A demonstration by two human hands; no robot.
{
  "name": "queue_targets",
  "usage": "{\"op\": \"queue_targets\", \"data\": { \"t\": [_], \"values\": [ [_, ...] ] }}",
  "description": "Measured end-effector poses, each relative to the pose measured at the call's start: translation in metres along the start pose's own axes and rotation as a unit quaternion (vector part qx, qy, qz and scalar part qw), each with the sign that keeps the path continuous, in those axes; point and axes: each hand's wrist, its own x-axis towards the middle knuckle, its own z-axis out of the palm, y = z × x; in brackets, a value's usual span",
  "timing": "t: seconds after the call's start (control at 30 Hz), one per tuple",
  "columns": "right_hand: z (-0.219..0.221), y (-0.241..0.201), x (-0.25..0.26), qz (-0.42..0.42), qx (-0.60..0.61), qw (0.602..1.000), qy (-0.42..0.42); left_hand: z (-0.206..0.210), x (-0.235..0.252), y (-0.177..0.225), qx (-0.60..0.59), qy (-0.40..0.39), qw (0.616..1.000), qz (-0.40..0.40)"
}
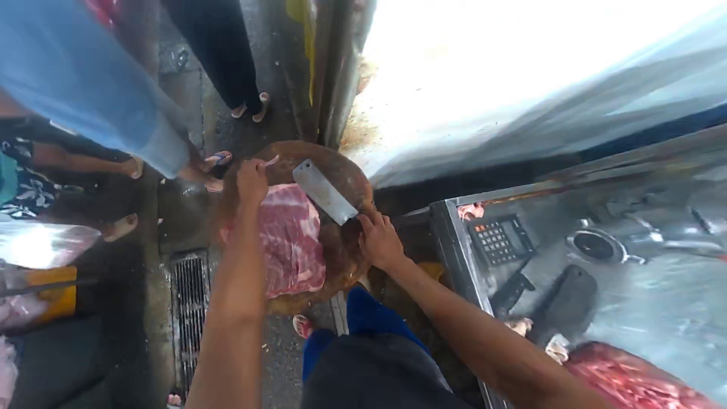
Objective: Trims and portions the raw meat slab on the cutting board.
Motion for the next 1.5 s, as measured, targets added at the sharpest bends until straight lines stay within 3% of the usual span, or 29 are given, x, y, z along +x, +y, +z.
{"op": "queue_targets", "data": {
  "t": [0.1, 0.2, 0.33, 0.43, 0.5, 0.57, 0.67, 0.73, 0.83, 0.97, 1.03, 1.1, 1.2, 1.27, 1.37, 1.43, 1.5],
  "values": [
    [-0.004, 0.008, 0.013, 0.002, 0.018, 0.998, -0.058, 0.017, 0.014, -0.009, 0.029, -0.029, 0.999, -0.012],
    [-0.012, 0.016, 0.021, -0.017, 0.04, 0.994, -0.097, -0.008, -0.013, -0.014, 0.063, 0.0, 0.998, -0.023],
    [-0.017, 0.033, 0.019, 0.012, 0.097, 0.986, -0.136, -0.039, -0.134, 0.012, 0.077, 0.04, 0.995, -0.055],
    [-0.028, 0.048, 0.013, 0.035, 0.123, 0.972, -0.195, -0.012, -0.242, 0.042, -0.006, -0.106, 0.972, -0.209],
    [-0.029, 0.06, 0.006, 0.03, 0.137, 0.967, -0.211, 0.035, -0.298, 0.037, -0.22, -0.139, 0.893, -0.368],
    [-0.026, 0.066, 0.003, 0.032, 0.143, 0.967, -0.209, 0.072, -0.318, 0.037, -0.435, -0.037, 0.765, -0.474],
    [-0.021, 0.069, -0.006, 0.053, 0.146, 0.965, -0.213, 0.096, -0.296, 0.044, -0.602, 0.061, 0.6, -0.523],
    [-0.017, 0.063, -0.012, 0.049, 0.148, 0.967, -0.201, 0.103, -0.278, 0.043, -0.647, 0.068, 0.547, -0.527],
    [-0.015, 0.054, -0.03, 0.062, 0.171, 0.97, -0.164, 0.114, -0.267, 0.042, -0.663, 0.054, 0.57, -0.482],
    [-0.018, 0.049, -0.076, 0.117, 0.199, 0.965, -0.121, 0.131, -0.263, 0.046, -0.607, 0.133, 0.679, -0.391],
    [-0.015, 0.055, -0.099, 0.143, 0.206, 0.962, -0.104, 0.127, -0.259, 0.045, -0.605, 0.158, 0.699, -0.346],
    [-0.01, 0.066, -0.12, 0.153, 0.216, 0.96, -0.088, 0.122, -0.254, 0.045, -0.644, 0.173, 0.668, -0.329],
    [-0.011, 0.08, -0.141, 0.145, 0.226, 0.961, -0.072, 0.106, -0.257, 0.06, -0.726, 0.148, 0.568, -0.358],
    [-0.012, 0.09, -0.15, 0.136, 0.227, 0.962, -0.061, 0.113, -0.267, 0.073, -0.744, 0.115, 0.547, -0.365],
    [-0.021, 0.101, -0.151, 0.138, 0.222, 0.961, -0.088, 0.152, -0.308, 0.074, -0.673, -0.016, 0.613, -0.414],
    [-0.024, 0.11, -0.15, 0.143, 0.253, 0.95, -0.11, 0.15, -0.341, 0.075, -0.606, -0.108, 0.663, -0.425],
    [-0.02, 0.118, -0.158, 0.147, 0.306, 0.933, -0.119, 0.129, -0.359, 0.076, -0.506, -0.122, 0.771, -0.367]
  ]
}}
